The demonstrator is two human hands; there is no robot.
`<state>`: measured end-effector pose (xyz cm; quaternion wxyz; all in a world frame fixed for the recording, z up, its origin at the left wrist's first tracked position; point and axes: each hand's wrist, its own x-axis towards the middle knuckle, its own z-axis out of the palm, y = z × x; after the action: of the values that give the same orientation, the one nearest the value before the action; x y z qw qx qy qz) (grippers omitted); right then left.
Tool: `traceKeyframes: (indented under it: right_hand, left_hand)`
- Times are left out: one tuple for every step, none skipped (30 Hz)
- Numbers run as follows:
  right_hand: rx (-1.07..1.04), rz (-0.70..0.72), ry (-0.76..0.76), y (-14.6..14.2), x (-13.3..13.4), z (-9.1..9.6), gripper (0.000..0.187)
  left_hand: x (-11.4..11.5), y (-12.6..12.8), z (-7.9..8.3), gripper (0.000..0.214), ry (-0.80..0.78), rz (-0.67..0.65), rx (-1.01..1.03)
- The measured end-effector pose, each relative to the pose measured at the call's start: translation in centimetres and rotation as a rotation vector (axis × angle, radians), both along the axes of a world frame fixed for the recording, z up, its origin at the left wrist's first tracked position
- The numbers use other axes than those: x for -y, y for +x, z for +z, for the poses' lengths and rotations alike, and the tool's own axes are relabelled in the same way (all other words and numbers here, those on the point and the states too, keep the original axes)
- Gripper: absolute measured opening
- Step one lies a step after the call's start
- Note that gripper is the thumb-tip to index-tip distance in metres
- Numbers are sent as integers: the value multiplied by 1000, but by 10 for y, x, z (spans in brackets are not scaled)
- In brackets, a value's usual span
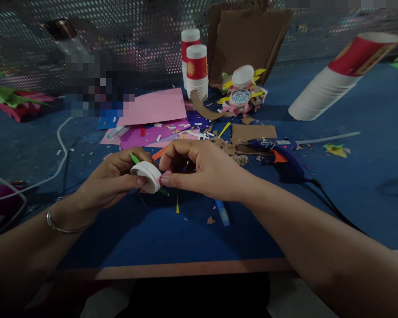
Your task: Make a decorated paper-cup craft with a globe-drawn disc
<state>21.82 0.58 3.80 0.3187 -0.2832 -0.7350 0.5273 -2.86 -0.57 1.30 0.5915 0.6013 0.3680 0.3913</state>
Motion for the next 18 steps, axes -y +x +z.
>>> traceKeyframes:
  right_hand:
    - [3, 3, -4, 0, 0, 0, 19]
    - [5, 6, -7, 0, 0, 0, 20]
    - [5, 9, -9, 0, 1, 0, 20]
    - [3, 12, -10, 0, 1, 0, 21]
    - [0, 12, -14, 0, 1, -1, 22]
    - [-8, 5, -20, 0, 1, -2, 23]
    - [-20, -10, -26, 0, 2, -3, 24]
    - [-30, -37, -27, 0, 2, -4, 25]
    - [-34, -81, -17, 0, 2, -6, 26]
    - [-25, -132, 8, 0, 2, -7, 26]
    - [-2, -183, 46, -1, 2, -9, 23]
    - [36, -221, 96, -2, 2, -11, 19]
    - [82, -237, 150, -3, 2, -14, 14]
    - [132, -228, 206, -5, 3, -16, 9]
    - [186, -196, 264, -8, 3, -19, 4]
    - [245, -150, 326, -11, 4, -22, 3]
    - [307, -100, 391, -16, 5, -24, 7]
    - [375, -49, 453, -20, 6, -26, 10]
  left_hand:
    - [0, 0, 0, 17, 10, -2, -3]
    - [0, 0, 0, 17, 18, -5, -5]
    - [0, 0, 1, 17, 20, -9, -6]
    - [0, -1, 1, 18, 17, -14, -3]
    - [0, -1, 1, 18, 10, -20, 0]
    - [0, -1, 1, 18, 2, -22, 7]
    - [-2, -2, 1, 19, -5, -11, 19]
    - [-3, -3, 1, 21, -10, 20, 42]
    - [-6, -3, 2, 23, -6, 71, 75]
    - [-9, -4, 2, 24, 8, 139, 118]
    - [-12, -5, 3, 25, 25, 221, 168]
    - [-16, -6, 3, 25, 56, 305, 221]
    - [-20, -6, 3, 23, 85, 383, 271]
    - [-23, -7, 3, 21, 102, 454, 319]
    - [-27, -7, 2, 20, 116, 518, 365]
    - [-30, -7, 1, 20, 118, 563, 393]
    - [-32, -7, 0, 20, 124, 592, 403]
    - [-34, -7, -2, 19, 140, 618, 404]
